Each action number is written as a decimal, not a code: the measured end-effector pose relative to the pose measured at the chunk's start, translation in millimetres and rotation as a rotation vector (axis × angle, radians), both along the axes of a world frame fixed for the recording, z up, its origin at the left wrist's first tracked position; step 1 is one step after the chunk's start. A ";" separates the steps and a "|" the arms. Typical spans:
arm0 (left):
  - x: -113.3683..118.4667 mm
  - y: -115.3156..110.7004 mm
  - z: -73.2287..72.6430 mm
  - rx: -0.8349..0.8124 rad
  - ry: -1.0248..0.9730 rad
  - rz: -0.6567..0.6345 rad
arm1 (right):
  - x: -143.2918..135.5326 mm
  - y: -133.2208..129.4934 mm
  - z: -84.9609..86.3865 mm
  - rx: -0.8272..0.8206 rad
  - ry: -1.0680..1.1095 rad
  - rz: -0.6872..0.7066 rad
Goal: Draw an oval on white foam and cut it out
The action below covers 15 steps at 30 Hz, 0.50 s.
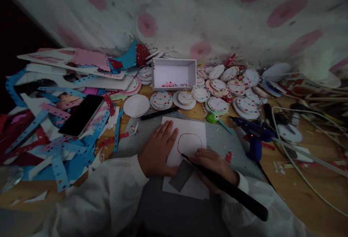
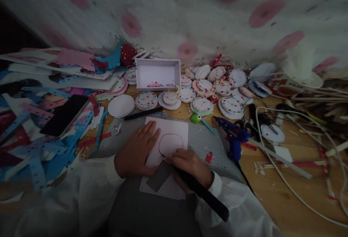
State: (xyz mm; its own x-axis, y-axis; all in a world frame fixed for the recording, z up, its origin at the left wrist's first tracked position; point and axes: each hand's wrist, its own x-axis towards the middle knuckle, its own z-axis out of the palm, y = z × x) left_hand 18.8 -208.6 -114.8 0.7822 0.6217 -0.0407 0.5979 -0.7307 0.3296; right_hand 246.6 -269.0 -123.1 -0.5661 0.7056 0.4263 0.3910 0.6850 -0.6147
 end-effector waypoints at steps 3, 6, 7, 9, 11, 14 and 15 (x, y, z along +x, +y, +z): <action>0.0 -0.2 0.4 0.006 0.006 -0.001 | 1.9 2.1 4.0 -0.040 0.014 0.026; 0.1 -0.4 1.7 0.004 0.015 0.000 | 4.3 0.4 4.1 -0.104 0.047 0.021; 0.1 -0.2 2.3 0.006 0.021 0.002 | 5.3 -0.6 3.3 -0.131 0.077 -0.007; -0.1 0.4 3.5 0.015 0.032 0.004 | 7.7 -2.7 1.1 -0.225 0.181 -0.103; 0.0 0.7 4.0 0.029 0.040 0.013 | 10.4 -3.8 -1.5 -0.377 0.329 -0.212; 2.1 -2.8 2.6 0.053 0.049 0.067 | 13.3 -3.4 -5.5 -0.558 0.549 -0.355; 3.4 -6.0 1.8 0.067 0.048 0.105 | 13.4 -3.0 -6.7 -0.579 0.615 -0.406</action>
